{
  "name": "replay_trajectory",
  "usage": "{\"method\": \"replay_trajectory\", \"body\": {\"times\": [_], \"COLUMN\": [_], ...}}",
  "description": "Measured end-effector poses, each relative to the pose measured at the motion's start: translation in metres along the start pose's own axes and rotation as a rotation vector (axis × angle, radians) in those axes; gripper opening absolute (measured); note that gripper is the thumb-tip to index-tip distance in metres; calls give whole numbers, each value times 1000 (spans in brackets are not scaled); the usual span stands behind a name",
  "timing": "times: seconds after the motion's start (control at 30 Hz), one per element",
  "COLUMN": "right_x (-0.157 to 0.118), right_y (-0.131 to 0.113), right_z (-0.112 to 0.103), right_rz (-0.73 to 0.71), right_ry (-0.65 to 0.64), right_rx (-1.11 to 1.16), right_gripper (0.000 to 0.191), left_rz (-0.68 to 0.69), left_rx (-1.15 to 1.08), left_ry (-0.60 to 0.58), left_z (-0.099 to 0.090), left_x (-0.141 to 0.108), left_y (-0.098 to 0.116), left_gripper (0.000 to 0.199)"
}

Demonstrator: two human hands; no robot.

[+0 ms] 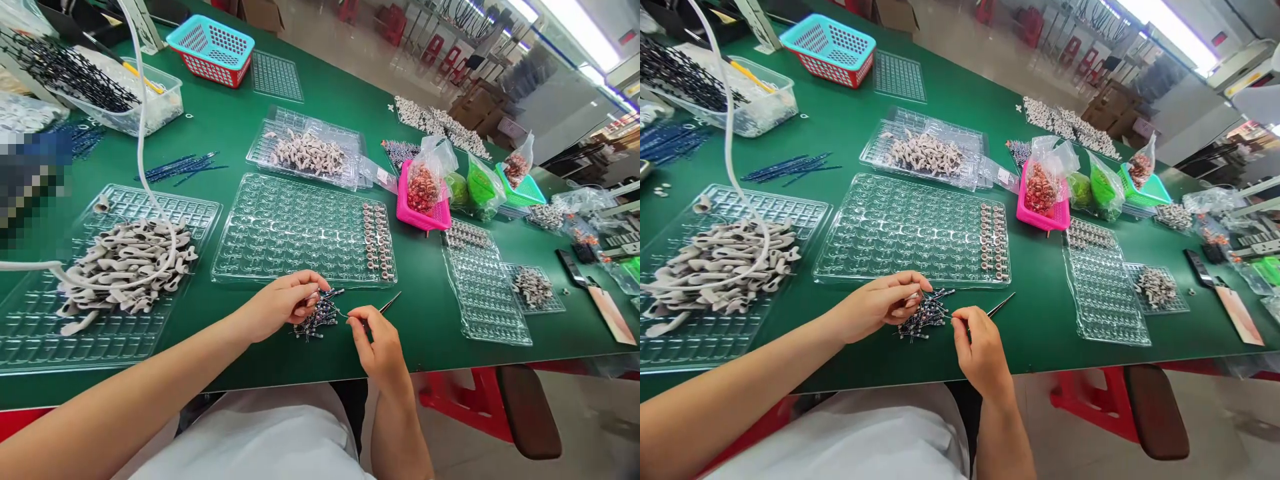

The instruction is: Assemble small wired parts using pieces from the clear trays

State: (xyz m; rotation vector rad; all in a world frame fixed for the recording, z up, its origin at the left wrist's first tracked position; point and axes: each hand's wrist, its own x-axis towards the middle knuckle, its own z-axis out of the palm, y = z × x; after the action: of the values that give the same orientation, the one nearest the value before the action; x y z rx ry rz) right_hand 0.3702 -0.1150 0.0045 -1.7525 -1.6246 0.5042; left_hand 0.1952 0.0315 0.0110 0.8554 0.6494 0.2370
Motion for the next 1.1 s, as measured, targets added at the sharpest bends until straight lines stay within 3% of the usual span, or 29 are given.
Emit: {"method": "replay_trajectory", "body": {"times": [0.17, 0.27, 0.33, 0.67, 0.83, 1.1], "right_x": [-4, -3, -2, -4, -6, -5], "right_y": [-8, -10, -10, -9, -7, -7], "right_z": [12, 14, 13, 20, 24, 30], "right_rz": [-93, -140, -158, -171, -102, -34], "right_ry": [-28, -33, -29, 135, 211, 238], "right_rx": [161, 140, 122, 93, 140, 179], "right_gripper": [14, 15, 16, 19, 20, 10], "left_rz": [43, 71, 57, 61, 54, 7], "left_rx": [380, 654, 724, 725, 683, 544], "left_ry": [-4, -83, -130, -81, -34, -12], "left_z": [6, 8, 10, 9, 13, 9], "left_x": [-6, -12, -15, -11, -11, -10], "left_y": [4, 8, 10, 3, 5, 2], "left_gripper": [33, 35, 32, 29, 30, 32]}}
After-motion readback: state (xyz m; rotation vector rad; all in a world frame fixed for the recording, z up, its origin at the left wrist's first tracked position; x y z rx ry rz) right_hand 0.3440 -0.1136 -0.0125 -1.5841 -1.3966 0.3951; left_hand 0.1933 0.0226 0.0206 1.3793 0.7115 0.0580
